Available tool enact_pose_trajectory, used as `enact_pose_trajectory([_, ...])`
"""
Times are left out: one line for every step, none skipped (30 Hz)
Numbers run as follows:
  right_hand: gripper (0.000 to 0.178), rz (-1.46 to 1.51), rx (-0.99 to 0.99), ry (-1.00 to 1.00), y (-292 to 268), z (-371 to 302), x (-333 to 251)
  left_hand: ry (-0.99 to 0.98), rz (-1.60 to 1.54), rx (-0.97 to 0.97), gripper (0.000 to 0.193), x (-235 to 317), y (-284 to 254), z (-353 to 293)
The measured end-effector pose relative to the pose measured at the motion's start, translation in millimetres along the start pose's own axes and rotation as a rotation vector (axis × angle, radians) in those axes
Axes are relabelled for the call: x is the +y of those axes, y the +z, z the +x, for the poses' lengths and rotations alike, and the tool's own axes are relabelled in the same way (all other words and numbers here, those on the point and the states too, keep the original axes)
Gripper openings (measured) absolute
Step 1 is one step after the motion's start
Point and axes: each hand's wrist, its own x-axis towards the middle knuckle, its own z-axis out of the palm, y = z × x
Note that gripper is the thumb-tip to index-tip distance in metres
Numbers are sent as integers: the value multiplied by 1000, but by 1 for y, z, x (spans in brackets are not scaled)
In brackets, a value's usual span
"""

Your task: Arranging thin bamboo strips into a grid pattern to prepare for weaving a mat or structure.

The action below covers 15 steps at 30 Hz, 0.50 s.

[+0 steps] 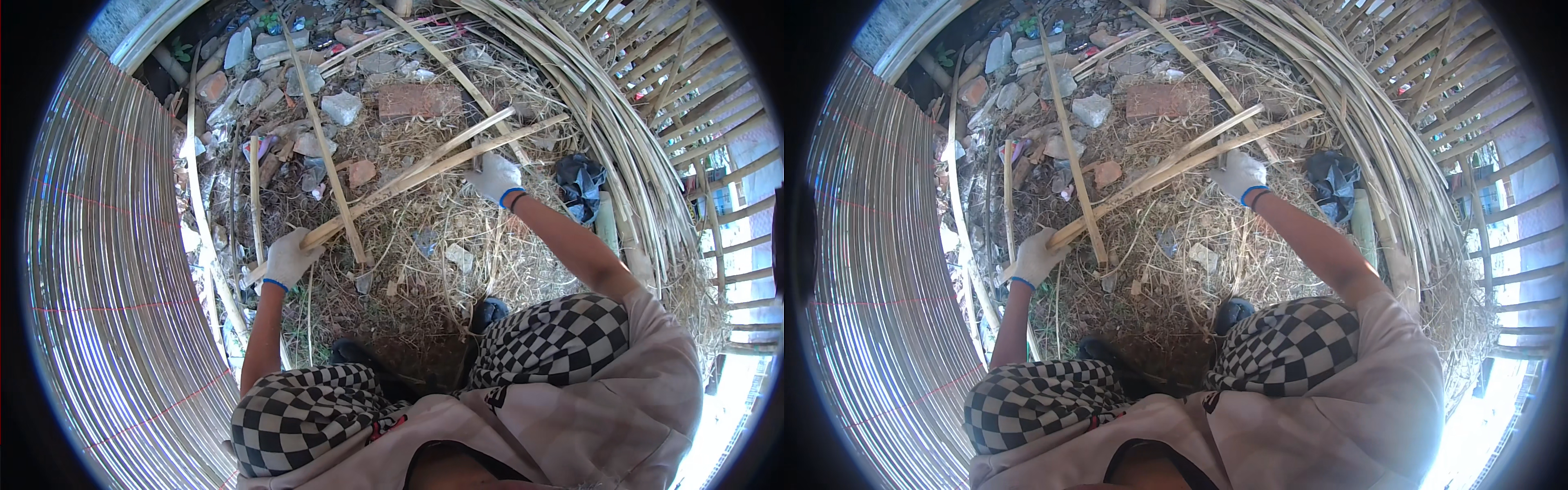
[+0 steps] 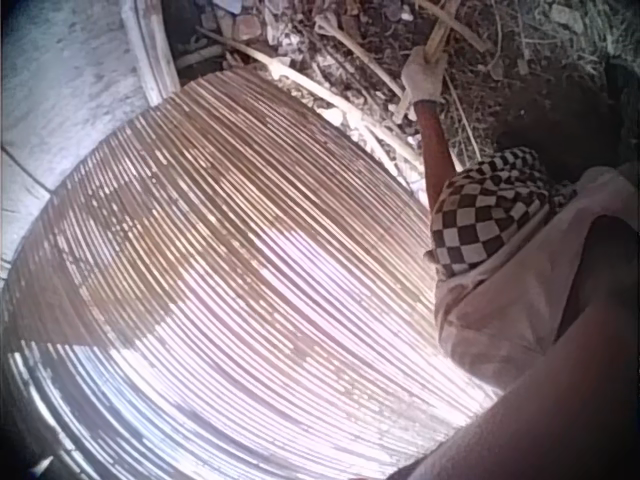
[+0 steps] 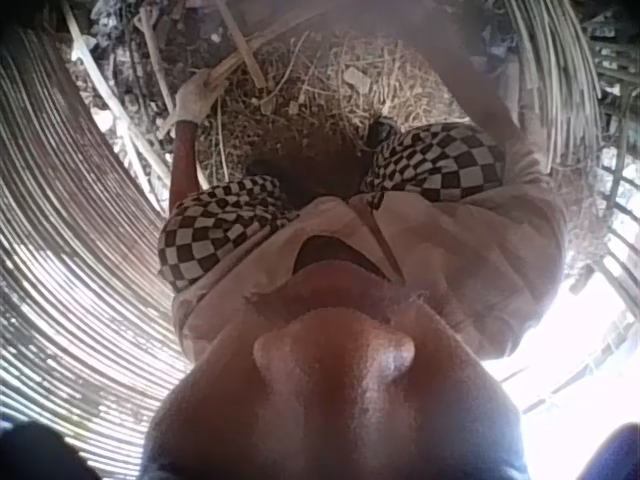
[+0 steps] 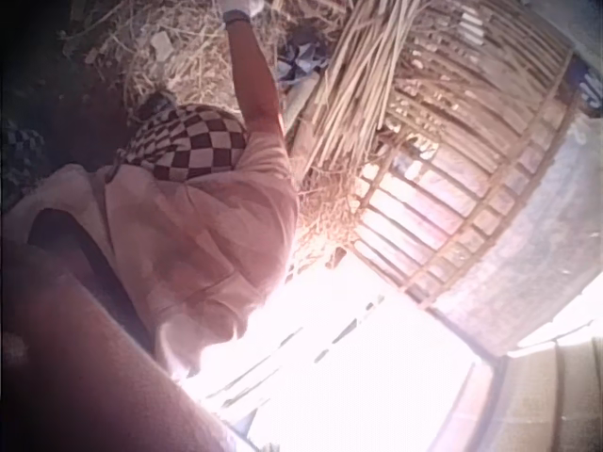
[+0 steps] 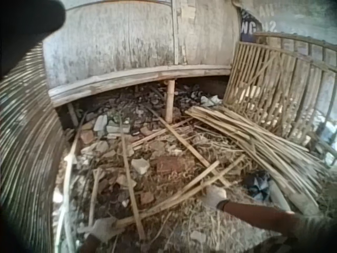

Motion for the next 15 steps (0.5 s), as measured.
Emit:
enact_pose_trajectory([49,7,-17,25,6,6,10,5,-17,1,37,2,1,2])
enact_pose_trajectory([50,22,-39,36,7,8,2,1,-14,4,37,-1,3,0])
enact_pose_trajectory([50,24,-38,32,7,8,-3,8,-16,15,37,-3,4,-2])
enact_pose_trajectory([53,56,-73,38,5,7,-6,17,-19,27,37,-5,5,-3])
enact_pose_trajectory([56,86,-109,47,2,6,-6,16,-19,27,37,-5,5,-4])
enact_pose_trajectory([56,85,-109,48,0,4,-5,13,-25,38,37,-5,5,-4])
enact_pose_trajectory([58,90,-107,70,-3,2,-3,10,-33,48,37,-5,6,-3])
enact_pose_trajectory([61,97,-107,90,-5,-1,-3,9,-32,45,37,-6,6,-4])
enact_pose_trajectory([60,84,-111,81,-7,-8,-1,18,-33,61,37,-7,6,-3])
enact_pose_trajectory([60,83,-116,85,-9,-17,5,27,-34,75,36,-7,8,-2])
enact_pose_trajectory([57,52,-185,85,-18,-33,-2,17,-33,68,36,-11,9,-5])
enact_pose_trajectory([55,17,-249,93,-26,-50,-3,16,-37,70,35,-11,10,-4])
enact_pose_trajectory([55,42,-277,100,-27,-68,3,17,-45,72,33,-9,13,-1])
enact_pose_trajectory([55,65,-302,113,-28,-87,12,24,-55,64,33,-5,15,5])
enact_pose_trajectory([56,63,-357,125,-27,-107,23,36,-63,69,33,-3,15,8])
